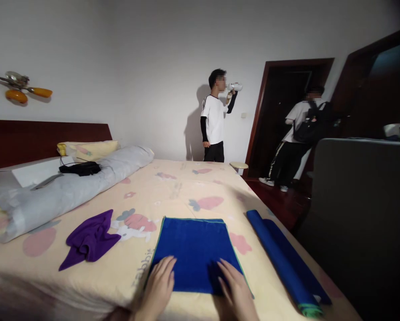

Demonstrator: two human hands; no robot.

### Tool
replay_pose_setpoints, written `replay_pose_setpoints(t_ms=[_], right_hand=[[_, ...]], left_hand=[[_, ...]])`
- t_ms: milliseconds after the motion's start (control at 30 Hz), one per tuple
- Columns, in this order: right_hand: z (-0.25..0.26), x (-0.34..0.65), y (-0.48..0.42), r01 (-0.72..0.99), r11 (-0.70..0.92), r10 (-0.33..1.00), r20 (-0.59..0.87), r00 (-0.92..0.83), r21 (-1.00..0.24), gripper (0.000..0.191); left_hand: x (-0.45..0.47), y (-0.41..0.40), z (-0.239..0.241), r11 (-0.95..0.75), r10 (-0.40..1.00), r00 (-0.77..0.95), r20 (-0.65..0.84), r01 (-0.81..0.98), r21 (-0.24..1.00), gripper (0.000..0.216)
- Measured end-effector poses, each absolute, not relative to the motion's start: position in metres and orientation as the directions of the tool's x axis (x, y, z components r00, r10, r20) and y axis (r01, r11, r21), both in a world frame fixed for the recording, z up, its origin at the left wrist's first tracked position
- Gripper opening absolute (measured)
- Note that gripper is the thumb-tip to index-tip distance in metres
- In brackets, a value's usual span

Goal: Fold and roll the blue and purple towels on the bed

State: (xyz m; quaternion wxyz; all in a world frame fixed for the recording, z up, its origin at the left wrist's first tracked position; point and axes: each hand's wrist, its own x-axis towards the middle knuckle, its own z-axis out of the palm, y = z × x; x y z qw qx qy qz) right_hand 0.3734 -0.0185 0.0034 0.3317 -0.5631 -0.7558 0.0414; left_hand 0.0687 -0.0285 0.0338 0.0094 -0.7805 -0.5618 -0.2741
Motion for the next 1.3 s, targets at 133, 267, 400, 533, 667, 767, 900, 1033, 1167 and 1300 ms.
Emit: replay_pose_setpoints(t_ms=[133,267,400,533,667,767,900,1033,1167,1300], right_hand=[[0.016,0.302,-0.005,0.815,0.409,0.907,0.283,-0.312,-0.410,0.054],[0.004,0.336,-0.007,0.875,0.329,0.943,0.173,-0.285,-0.355,0.059],[-0.022,0.419,-0.018,0.929,0.213,0.964,0.217,-0.151,-0.301,0.062],[-0.029,0.447,-0.019,0.942,0.164,0.967,0.238,-0.094,-0.292,0.062],[0.001,0.387,0.011,0.889,0.272,0.950,0.253,-0.186,-0.369,0.061],[0.029,0.320,0.051,0.830,0.393,0.920,0.155,-0.361,-0.396,0.059],[0.040,0.274,0.103,0.822,0.427,0.899,0.078,-0.431,-0.376,0.057],[0.031,0.304,0.138,0.878,0.349,0.936,0.077,-0.343,-0.326,0.061],[0.020,0.367,0.161,0.945,0.168,0.985,0.071,-0.155,-0.281,0.065],[0.014,0.403,0.174,0.966,0.063,0.996,0.074,-0.045,-0.249,0.067]], left_hand=[[0.131,-0.001,0.018,-0.395,0.901,0.320,0.293,0.884,0.250,0.057],[0.102,-0.006,0.001,-0.295,0.952,0.272,0.137,0.937,0.188,0.058],[0.033,-0.033,-0.014,-0.154,0.982,0.136,0.130,0.979,0.133,0.056],[0.009,-0.045,-0.021,-0.067,0.990,0.054,0.131,0.993,0.098,0.055],[0.055,-0.008,0.001,-0.200,0.955,0.156,0.252,0.967,0.159,0.056],[0.109,0.044,0.023,-0.328,0.925,0.273,0.263,0.924,0.198,0.058],[0.145,0.105,0.031,-0.263,0.964,0.248,0.102,0.947,0.185,0.057],[0.116,0.134,0.024,-0.185,0.982,0.176,0.068,0.970,0.160,0.056],[0.064,0.147,0.024,-0.055,0.998,0.049,0.049,0.991,0.125,0.057],[0.041,0.154,0.029,0.002,0.999,-0.005,0.038,0.997,0.080,0.056]])
